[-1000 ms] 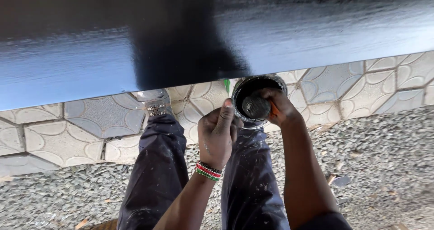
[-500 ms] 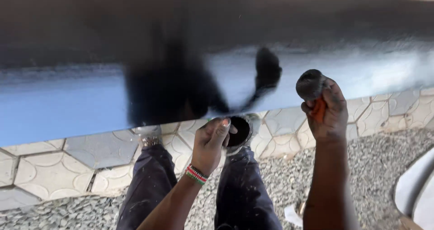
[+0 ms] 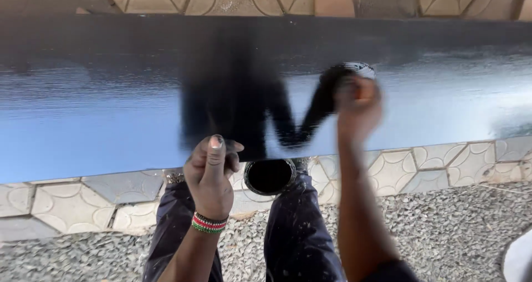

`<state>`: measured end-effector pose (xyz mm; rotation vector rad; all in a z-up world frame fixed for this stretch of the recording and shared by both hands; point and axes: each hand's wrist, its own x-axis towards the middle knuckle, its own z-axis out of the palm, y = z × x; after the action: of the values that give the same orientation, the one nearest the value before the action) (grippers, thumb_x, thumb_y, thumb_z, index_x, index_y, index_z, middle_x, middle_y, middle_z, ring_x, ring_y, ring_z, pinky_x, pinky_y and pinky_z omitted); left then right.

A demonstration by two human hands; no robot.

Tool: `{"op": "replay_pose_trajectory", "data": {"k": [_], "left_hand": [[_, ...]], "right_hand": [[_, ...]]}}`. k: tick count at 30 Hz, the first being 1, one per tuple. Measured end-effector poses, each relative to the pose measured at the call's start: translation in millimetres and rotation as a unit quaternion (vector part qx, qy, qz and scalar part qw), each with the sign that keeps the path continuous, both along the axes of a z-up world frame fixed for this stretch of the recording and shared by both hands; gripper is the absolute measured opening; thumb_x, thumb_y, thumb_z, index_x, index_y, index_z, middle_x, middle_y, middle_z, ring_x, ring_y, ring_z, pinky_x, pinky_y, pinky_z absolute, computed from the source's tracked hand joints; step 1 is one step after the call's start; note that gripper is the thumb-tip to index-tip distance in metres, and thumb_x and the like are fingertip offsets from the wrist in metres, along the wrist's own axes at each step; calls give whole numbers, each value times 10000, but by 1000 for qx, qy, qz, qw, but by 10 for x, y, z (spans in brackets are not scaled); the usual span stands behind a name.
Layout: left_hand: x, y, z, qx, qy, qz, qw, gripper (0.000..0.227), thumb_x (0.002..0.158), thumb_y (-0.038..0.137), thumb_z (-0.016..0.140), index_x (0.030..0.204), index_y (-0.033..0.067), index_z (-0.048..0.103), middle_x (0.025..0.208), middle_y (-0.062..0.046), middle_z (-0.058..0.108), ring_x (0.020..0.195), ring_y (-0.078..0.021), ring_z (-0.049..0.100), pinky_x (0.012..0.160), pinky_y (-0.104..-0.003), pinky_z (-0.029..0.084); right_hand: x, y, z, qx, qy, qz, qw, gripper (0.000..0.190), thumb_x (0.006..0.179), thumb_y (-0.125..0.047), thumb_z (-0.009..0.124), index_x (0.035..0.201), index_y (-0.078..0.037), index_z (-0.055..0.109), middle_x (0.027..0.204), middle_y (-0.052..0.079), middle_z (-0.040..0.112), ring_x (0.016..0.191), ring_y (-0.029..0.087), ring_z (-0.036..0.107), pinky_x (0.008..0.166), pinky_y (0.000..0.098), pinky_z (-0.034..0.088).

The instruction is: Painting a long wooden board with black paint using a small brush

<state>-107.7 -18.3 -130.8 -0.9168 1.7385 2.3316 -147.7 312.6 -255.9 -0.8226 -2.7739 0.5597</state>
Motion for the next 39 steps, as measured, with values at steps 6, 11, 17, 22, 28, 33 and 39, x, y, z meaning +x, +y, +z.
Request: {"op": "replay_pose_trajectory", "data": {"k": [6, 11, 17, 22, 28, 33, 39], "left_hand": [[-263, 576, 747, -27, -23, -66, 997, 569, 1214, 459, 650, 994, -32, 837, 694, -108, 690, 576, -125, 560, 575, -274, 332], [-309, 847, 659, -48, -57, -98, 992, 544, 1229, 475, 619, 950, 41, 794, 942, -133, 847, 626, -148, 646, 515, -262, 345], [-413, 948, 623, -37, -73, -91, 993, 546, 1227, 494, 619, 950, 65, 810, 944, -128, 867, 608, -128, 665, 501, -247, 327], [-473, 846, 759, -35, -79, -84, 993, 554, 1222, 465, 625, 919, 48, 828, 923, -147, 873, 601, -146, 672, 519, -261, 355], [-500, 879, 903, 2, -71, -105, 992, 522, 1219, 432, 640, 981, 4, 819, 936, -176, 881, 574, -125, 555, 555, -259, 356], [-505, 1148, 769, -38, -116, -117, 986, 583, 1207, 493, 619, 901, 45, 833, 927, -141, 880, 610, -144, 640, 551, -296, 393], [-543, 1336, 832, 28, -136, -120, 983, 562, 1192, 496, 626, 945, 34, 829, 978, -159, 886, 640, -147, 636, 547, -269, 401]], "right_hand": [[-263, -2073, 485, -46, 68, 200, 976, 172, 1084, -154, 850, 1234, -232, 817, 1062, 92, 703, 927, 375, 684, 769, 527, 602], [214, 1035, -108, -100, -96, -23, 990, 258, 1153, -367, 748, 1387, -277, 808, 1339, 53, 811, 1179, 306, 783, 977, 494, 592], [346, 3253, -35, -189, 73, 12, 979, 340, 1116, 131, 745, 1380, -31, 884, 1190, 106, 862, 976, 204, 803, 808, 320, 692], [64, 246, -28, -139, 16, 28, 990, 246, 1078, -120, 752, 1281, -232, 831, 1214, 12, 782, 1115, 224, 755, 958, 398, 575], [-350, -2180, 606, -112, 64, 237, 963, 61, 1137, -158, 741, 1085, -126, 744, 1016, 75, 633, 898, 337, 606, 732, 499, 538], [113, 557, -50, 13, -148, 44, 988, 444, 1222, -582, 581, 1496, -300, 789, 1331, 72, 799, 920, 294, 788, 622, 431, 586], [113, 3544, 326, -19, -5, 64, 998, 422, 994, 60, 707, 1317, -76, 941, 1077, 87, 895, 943, 210, 793, 802, 361, 605]]}}
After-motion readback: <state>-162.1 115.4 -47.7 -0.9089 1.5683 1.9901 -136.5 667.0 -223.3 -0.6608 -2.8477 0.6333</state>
